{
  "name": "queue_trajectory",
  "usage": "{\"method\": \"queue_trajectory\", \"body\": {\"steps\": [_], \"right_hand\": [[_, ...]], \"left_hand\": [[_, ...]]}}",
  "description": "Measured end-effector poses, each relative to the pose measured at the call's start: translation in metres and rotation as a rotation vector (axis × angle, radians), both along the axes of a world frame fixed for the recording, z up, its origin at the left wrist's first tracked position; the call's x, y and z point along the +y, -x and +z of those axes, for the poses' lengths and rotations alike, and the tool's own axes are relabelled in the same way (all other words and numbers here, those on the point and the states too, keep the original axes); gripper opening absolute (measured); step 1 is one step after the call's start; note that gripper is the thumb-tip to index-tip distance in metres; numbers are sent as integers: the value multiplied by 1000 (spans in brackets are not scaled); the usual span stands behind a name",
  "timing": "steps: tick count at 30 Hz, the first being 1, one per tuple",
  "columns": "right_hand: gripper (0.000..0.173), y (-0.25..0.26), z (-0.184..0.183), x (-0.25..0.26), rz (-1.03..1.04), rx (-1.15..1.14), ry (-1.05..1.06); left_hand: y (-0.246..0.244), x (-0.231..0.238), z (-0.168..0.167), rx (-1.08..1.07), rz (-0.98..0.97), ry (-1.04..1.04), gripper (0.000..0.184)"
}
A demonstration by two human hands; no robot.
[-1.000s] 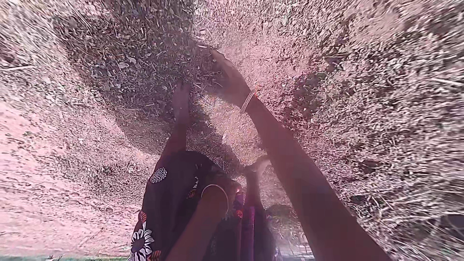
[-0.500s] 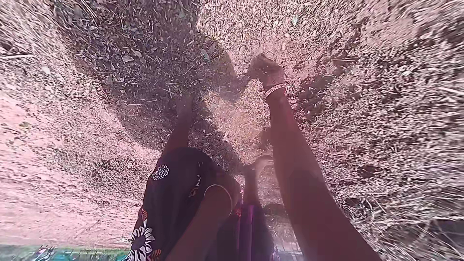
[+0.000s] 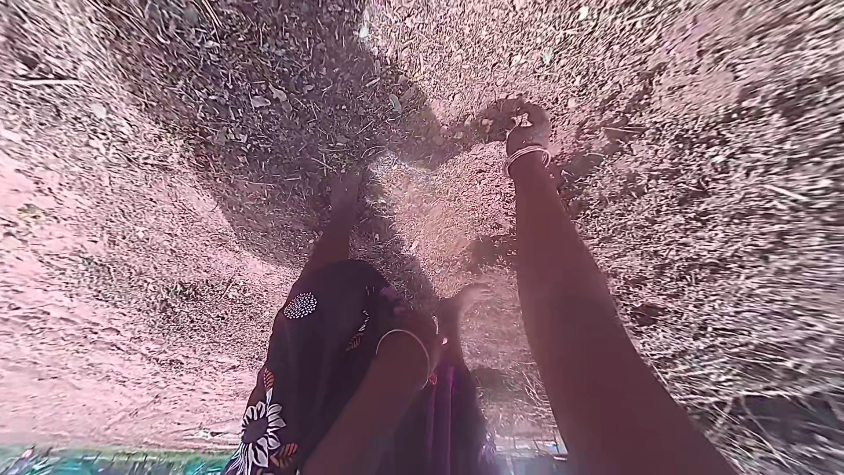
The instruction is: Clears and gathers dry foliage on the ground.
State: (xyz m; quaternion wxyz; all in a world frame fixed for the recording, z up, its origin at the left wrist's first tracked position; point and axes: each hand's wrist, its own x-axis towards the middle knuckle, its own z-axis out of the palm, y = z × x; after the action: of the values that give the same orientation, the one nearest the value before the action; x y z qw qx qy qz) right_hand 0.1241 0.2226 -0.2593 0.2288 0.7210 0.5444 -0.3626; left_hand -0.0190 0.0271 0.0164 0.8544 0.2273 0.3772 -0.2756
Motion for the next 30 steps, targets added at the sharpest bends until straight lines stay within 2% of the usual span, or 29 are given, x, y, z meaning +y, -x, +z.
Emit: {"method": "queue_trajectory", "body": {"steps": [3,5,6,7,9,10,14,16,19,23,24,25,26,27,28,29,30], "right_hand": [[76,5,-12,-10,-152,-25,3],[80,19,-18,-16,-247,154,-14],[79,25,-22,-21,-335,261,-42],[70,30,-22,-26,-419,330,-54],[44,30,-23,-34,-453,380,-43],[36,25,-20,-38,-455,387,-35],[36,3,23,-55,-635,231,-144],[35,-10,48,-60,-629,118,-123],[35,-15,66,-66,-785,197,-51],[30,2,58,-65,-541,215,40],[27,12,51,-66,-506,244,48],[27,22,40,-68,-506,288,45],[28,32,26,-70,-521,354,39],[30,41,13,-73,-515,403,23],[35,51,3,-74,-461,422,7],[40,64,-6,-69,-348,404,4],[43,78,-11,-63,-231,373,14]], "left_hand": [[16,4,4,-18,19,10,50],[27,7,7,-3,37,1,49],[32,7,8,-3,42,-8,48],[38,7,10,-9,49,-17,47],[47,11,15,-8,65,-18,47],[51,15,18,2,89,-8,46],[68,29,27,-13,122,9,46],[77,31,29,-14,128,1,47],[71,26,28,0,72,-15,45],[49,16,27,-8,93,-40,45],[41,2,28,-8,111,-121,48],[31,-24,29,48,171,-328,53],[15,-63,23,186,281,-626,58],[12,-67,22,203,262,-627,61],[25,-35,24,80,110,-317,60],[35,-10,20,37,67,-99,56],[42,3,19,53,102,-33,53]]}}
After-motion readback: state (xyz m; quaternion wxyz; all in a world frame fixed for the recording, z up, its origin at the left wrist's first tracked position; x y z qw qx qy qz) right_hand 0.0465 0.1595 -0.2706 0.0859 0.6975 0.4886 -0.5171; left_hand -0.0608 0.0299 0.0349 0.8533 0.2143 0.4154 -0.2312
